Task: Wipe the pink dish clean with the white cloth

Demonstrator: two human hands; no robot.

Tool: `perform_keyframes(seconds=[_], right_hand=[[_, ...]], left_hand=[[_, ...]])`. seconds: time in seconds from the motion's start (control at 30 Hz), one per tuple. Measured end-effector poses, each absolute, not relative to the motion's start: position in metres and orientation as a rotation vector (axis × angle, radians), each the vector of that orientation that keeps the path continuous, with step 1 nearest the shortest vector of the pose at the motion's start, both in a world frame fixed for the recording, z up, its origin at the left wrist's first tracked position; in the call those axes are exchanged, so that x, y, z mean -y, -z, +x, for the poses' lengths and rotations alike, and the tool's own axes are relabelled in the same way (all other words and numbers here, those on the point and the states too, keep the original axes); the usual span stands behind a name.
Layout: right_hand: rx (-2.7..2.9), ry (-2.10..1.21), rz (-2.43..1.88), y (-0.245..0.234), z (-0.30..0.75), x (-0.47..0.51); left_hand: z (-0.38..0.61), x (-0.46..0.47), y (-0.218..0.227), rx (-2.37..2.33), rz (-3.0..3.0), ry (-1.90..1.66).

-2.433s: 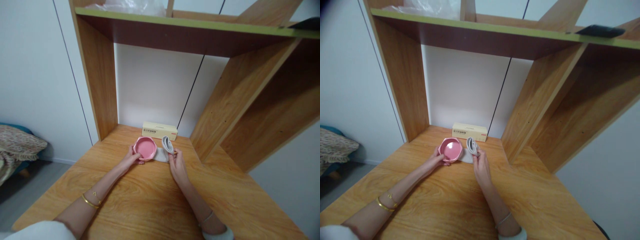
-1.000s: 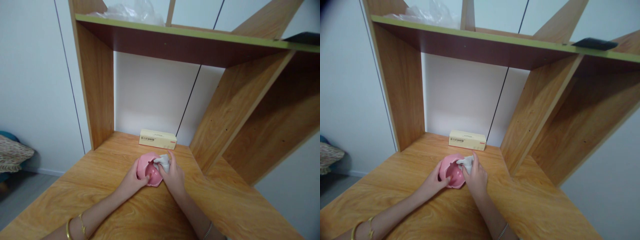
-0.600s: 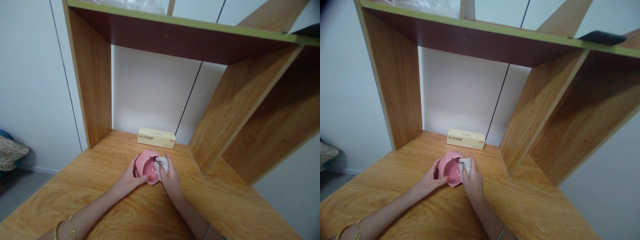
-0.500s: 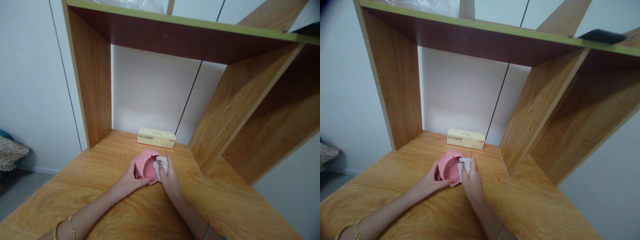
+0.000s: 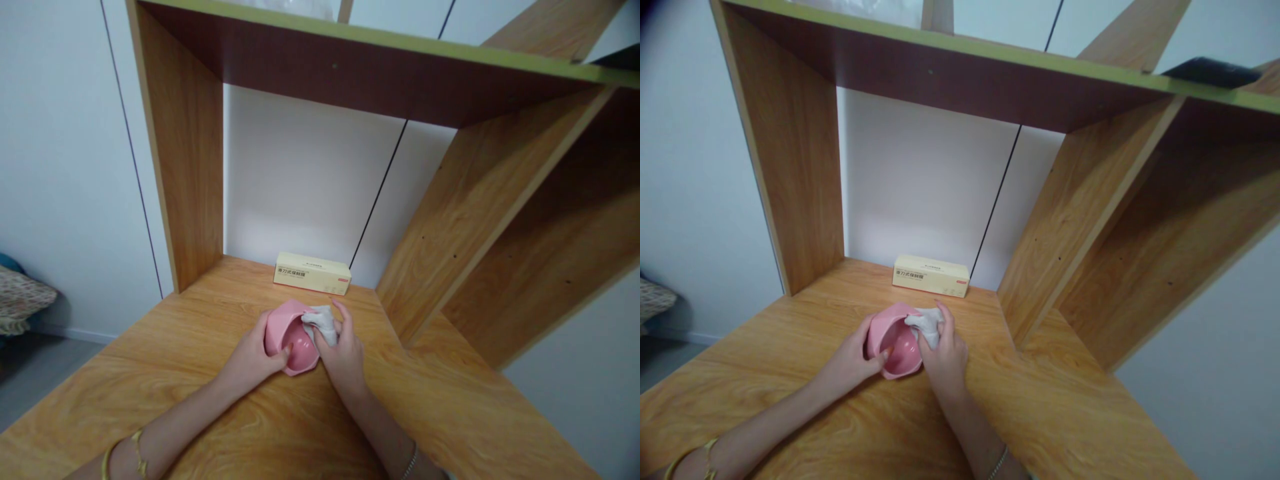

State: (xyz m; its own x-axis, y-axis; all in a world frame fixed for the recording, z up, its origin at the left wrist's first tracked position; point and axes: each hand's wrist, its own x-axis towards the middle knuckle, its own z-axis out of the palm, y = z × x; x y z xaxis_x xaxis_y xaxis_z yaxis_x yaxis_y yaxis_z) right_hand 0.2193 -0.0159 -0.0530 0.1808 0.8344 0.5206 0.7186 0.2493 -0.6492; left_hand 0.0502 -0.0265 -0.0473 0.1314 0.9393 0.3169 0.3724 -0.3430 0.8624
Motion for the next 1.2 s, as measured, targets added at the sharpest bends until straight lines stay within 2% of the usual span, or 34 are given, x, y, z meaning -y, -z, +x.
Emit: perform_keyframes(seconds=[0.13, 0.33, 0.53, 0.87, 1.2], right_hand=[[1.688, -0.255, -1.626, 0.053, 0.218, 0.015], [1.681, -0.323, -1.571, 0.061, 0.220, 0.016], [1.586, -0.437, -1.430, 0.067, 0.222, 0.012], [1.492, -0.356, -1.518, 0.060, 0.217, 0.013], [1.573, -0.242, -1.559, 0.053, 0.217, 0.018]], left_hand=[[0.047, 0.032, 0.044, -1.232, 1.906, -1.147], [0.045, 0.026, 0.056, -1.219, 1.820, -1.212], [0.054, 0.024, 0.058, -0.835, 1.540, -1.203], [0.052, 0.025, 0.057, -1.184, 1.659, -1.194], [0.048, 0.025, 0.050, -1.314, 1.722, -1.257]])
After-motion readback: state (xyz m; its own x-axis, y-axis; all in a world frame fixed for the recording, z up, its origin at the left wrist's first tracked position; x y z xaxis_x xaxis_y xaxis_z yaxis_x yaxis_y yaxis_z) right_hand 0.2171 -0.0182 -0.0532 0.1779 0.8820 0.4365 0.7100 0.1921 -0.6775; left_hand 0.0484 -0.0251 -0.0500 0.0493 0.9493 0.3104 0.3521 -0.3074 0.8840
